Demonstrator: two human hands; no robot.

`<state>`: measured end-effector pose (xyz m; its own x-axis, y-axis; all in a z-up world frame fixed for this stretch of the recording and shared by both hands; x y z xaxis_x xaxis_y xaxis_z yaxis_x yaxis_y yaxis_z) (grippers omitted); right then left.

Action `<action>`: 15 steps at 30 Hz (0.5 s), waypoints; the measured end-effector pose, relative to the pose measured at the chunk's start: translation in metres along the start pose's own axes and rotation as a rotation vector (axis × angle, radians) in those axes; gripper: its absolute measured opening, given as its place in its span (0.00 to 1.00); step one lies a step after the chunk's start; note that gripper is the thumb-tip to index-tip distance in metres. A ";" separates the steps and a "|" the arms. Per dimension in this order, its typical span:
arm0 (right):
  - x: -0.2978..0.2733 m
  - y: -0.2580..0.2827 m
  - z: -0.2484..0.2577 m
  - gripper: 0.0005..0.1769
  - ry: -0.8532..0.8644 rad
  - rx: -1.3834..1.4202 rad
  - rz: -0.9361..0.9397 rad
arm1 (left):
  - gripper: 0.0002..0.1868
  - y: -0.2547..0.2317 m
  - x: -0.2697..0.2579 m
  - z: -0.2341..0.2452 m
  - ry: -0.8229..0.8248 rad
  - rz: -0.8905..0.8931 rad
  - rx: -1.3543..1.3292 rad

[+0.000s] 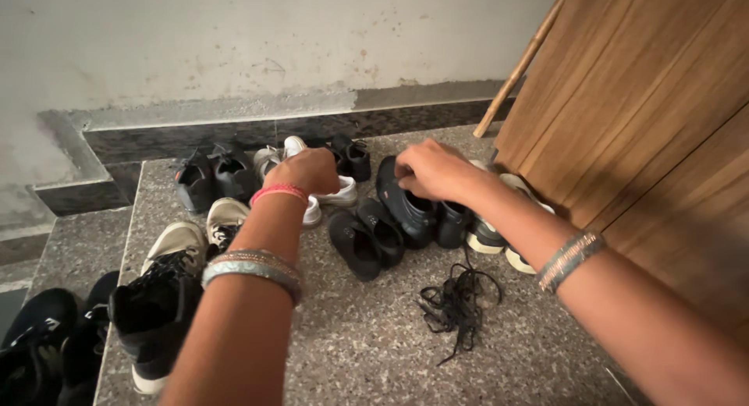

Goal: The person threads black shoelaces through the eyelets of a black shoe and ties them. They then repeat the process on a second black shoe, tying the laces and placing the finished pair with other shoes on the floor.

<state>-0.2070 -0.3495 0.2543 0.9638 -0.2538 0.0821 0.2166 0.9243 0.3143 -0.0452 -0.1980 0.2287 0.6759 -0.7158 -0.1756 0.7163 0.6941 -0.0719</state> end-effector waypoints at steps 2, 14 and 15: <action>-0.006 -0.027 -0.014 0.11 -0.007 0.084 0.022 | 0.21 -0.004 0.010 -0.011 -0.015 0.017 0.028; -0.109 -0.187 -0.201 0.15 0.224 0.259 -0.143 | 0.17 -0.148 0.012 -0.281 -0.126 -0.197 -0.172; -0.117 -0.184 -0.207 0.12 0.210 0.325 -0.173 | 0.17 -0.151 0.005 -0.290 -0.092 -0.188 -0.222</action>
<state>-0.3269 -0.4308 -0.0092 0.9357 -0.3024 -0.1820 0.3498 0.7267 0.5912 -0.1997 -0.2841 -0.0458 0.5552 -0.8303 -0.0498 0.7819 0.5414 -0.3091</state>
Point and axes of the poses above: each hand's wrist, its own x-axis towards the middle knuckle, its own z-axis out of the back of the hand, y = z × x, the point moved 2 cm from there along x, towards the middle knuckle, and after that the axes turned 12 degrees about x, right-handed, at the moved point
